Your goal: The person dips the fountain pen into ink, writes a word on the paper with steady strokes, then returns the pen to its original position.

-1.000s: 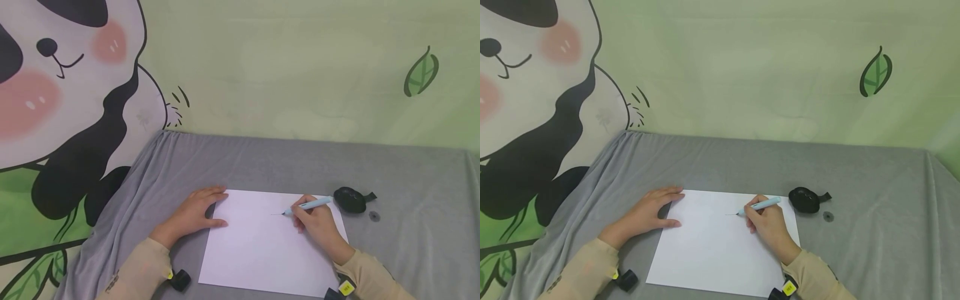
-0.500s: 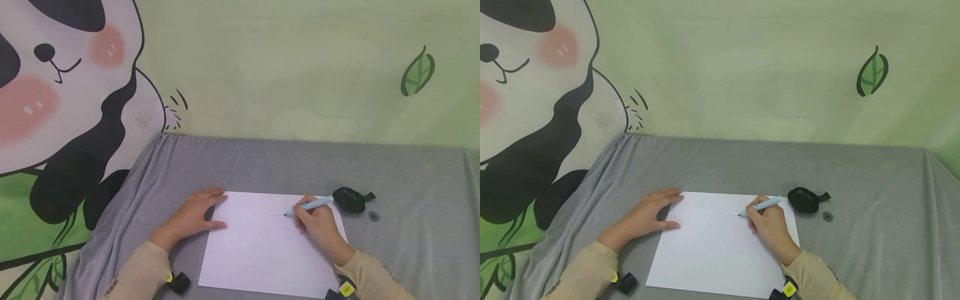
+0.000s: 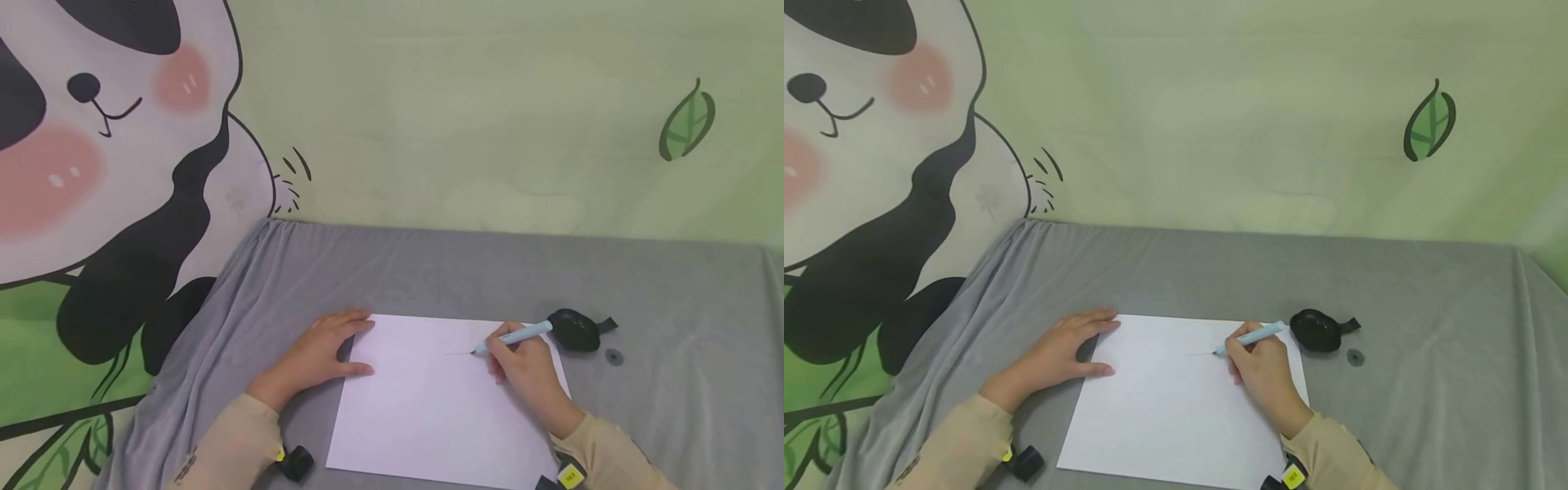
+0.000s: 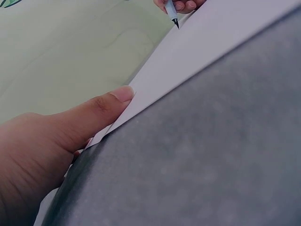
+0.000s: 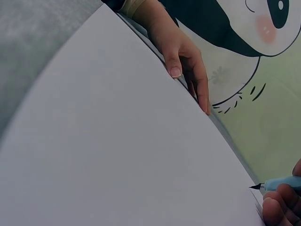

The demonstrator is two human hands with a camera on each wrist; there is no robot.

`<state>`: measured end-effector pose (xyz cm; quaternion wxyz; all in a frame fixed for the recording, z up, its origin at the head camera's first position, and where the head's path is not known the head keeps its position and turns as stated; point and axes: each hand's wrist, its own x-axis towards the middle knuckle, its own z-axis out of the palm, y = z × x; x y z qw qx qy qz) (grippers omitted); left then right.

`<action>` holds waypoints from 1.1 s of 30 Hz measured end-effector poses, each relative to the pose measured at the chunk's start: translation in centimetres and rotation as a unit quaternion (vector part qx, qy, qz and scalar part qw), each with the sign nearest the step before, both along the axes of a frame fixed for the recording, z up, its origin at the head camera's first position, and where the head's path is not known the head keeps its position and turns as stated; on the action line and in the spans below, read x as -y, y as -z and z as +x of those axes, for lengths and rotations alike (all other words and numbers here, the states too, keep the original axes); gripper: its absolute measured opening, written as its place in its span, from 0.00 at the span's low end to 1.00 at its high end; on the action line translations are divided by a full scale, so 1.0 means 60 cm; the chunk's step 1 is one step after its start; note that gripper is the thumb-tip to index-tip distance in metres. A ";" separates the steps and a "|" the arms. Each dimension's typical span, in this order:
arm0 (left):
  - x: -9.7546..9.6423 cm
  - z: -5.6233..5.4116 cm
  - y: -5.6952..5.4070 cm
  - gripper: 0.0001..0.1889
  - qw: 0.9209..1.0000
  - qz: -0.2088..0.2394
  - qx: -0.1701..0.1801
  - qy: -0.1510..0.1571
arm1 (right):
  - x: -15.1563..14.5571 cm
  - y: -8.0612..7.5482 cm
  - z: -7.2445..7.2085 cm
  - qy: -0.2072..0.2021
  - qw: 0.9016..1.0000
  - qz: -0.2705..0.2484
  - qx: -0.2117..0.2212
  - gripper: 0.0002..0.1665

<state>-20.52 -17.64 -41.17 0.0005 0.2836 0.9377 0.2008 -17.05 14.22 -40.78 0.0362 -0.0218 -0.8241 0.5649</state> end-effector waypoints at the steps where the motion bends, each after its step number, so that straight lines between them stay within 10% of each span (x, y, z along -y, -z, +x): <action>1: 0.000 0.000 0.000 0.39 1.000 -0.002 0.000 0.000 | 0.000 0.000 0.000 0.001 1.000 0.002 0.001 0.07; 33: -0.003 0.000 0.002 0.39 1.000 -0.007 -0.001 0.000 | -0.006 -0.006 0.002 0.037 0.999 0.027 0.001 0.07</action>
